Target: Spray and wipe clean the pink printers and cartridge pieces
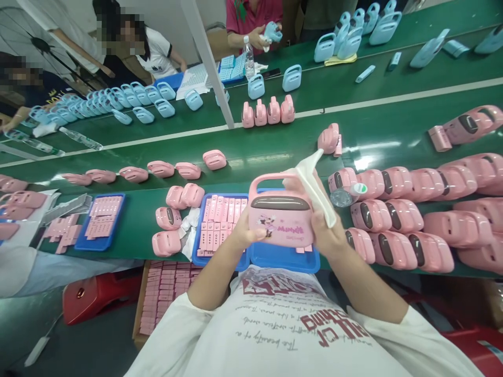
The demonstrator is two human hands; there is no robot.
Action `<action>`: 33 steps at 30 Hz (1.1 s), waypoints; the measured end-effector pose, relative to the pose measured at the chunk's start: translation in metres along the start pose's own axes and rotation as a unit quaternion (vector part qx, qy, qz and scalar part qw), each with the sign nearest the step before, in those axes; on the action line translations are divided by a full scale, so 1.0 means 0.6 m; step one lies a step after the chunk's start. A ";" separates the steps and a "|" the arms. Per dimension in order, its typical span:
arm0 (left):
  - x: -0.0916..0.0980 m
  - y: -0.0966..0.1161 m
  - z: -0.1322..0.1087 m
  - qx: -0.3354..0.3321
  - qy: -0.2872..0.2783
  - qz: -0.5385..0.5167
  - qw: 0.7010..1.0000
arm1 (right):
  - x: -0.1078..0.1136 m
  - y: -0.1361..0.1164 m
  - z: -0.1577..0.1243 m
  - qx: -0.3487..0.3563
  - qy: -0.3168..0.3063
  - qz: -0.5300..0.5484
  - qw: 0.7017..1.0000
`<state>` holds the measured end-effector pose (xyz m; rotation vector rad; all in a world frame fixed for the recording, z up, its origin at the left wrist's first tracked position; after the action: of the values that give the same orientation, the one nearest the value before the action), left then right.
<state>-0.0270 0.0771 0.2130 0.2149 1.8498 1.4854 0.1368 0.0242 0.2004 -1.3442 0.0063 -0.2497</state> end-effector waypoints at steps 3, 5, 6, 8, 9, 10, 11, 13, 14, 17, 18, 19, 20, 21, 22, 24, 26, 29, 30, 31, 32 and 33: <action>0.003 0.007 -0.002 0.024 -0.030 0.081 0.996 | 0.033 -0.033 0.051 0.000 -0.044 0.025 0.999; 0.002 0.015 -0.002 0.033 -0.037 0.116 0.992 | 0.047 -0.042 0.073 0.018 -0.100 0.007 0.995; 0.001 0.018 -0.001 0.041 -0.038 0.129 0.990 | 0.050 -0.044 0.080 0.031 -0.129 -0.022 0.991; -0.004 0.023 0.002 0.073 -0.041 0.146 0.986 | 0.051 -0.044 0.088 0.055 -0.171 -0.106 0.978; -0.006 0.023 0.004 0.091 -0.044 0.155 0.983 | 0.049 -0.043 0.091 0.070 -0.185 -0.145 0.969; -0.008 0.022 0.006 0.108 -0.044 0.166 0.979 | 0.046 -0.043 0.092 0.090 -0.198 -0.175 0.960; -0.008 0.020 0.008 0.123 -0.041 0.175 0.976 | 0.044 -0.042 0.094 0.114 -0.211 -0.190 0.952; -0.005 0.013 0.011 0.144 -0.023 0.175 0.974 | 0.043 -0.038 0.094 0.168 -0.229 -0.181 0.942; -0.002 0.009 0.012 0.149 -0.007 0.161 0.976 | 0.045 -0.035 0.093 0.186 -0.229 -0.167 0.941; 0.012 0.003 0.017 0.129 0.053 0.059 0.988 | 0.062 -0.014 0.080 0.182 -0.148 -0.128 0.964; 0.016 0.003 0.019 0.120 0.082 0.019 0.989 | 0.068 -0.006 0.073 0.156 -0.093 -0.118 0.976; 0.020 0.004 0.022 0.114 0.116 -0.018 0.987 | 0.072 0.003 0.064 0.125 -0.036 -0.109 0.986; 0.023 0.004 0.025 0.112 0.155 -0.052 0.980 | 0.072 0.010 0.055 0.095 0.012 -0.099 0.990; 0.024 0.004 0.029 0.114 0.191 -0.082 0.972 | 0.067 0.015 0.046 0.075 0.046 -0.092 0.992; 0.024 0.004 0.032 0.117 0.221 -0.108 0.962 | 0.058 0.018 0.039 0.068 0.061 -0.090 0.992; 0.016 0.002 0.039 0.124 0.250 -0.153 0.948 | 0.029 0.019 0.028 0.088 0.057 -0.101 0.989; 0.003 -0.003 0.045 0.135 0.247 -0.189 0.941 | -0.003 0.022 0.022 0.118 0.064 -0.131 0.982; -0.016 -0.014 0.051 0.151 0.227 -0.220 0.937 | -0.044 0.041 0.013 0.152 0.113 -0.220 0.957; -0.020 -0.018 0.052 0.155 0.220 -0.221 0.938 | -0.054 0.051 0.009 0.165 0.118 -0.257 0.945; -0.023 -0.021 0.054 0.160 0.208 -0.210 0.942 | -0.064 0.062 0.005 0.177 0.105 -0.291 0.934; -0.025 -0.024 0.056 0.164 0.191 -0.182 0.951 | -0.071 0.075 0.002 0.190 0.075 -0.316 0.927; -0.026 -0.025 0.058 0.163 0.168 -0.139 0.962 | -0.076 0.087 0.000 0.202 0.032 -0.329 0.922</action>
<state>0.0108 0.0910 0.2044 -0.1484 2.2867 1.0659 0.1016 0.0428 0.1441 -0.8855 -0.4297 -0.8184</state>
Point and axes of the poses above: each hand's wrist, its own z-axis towards the middle knuckle, its own x-axis out of the back of the hand, y = z × x, the point moved 2 cm from there along z, towards the middle knuckle, and after that the axes turned 4 degrees about -z, right-handed, at the moved point
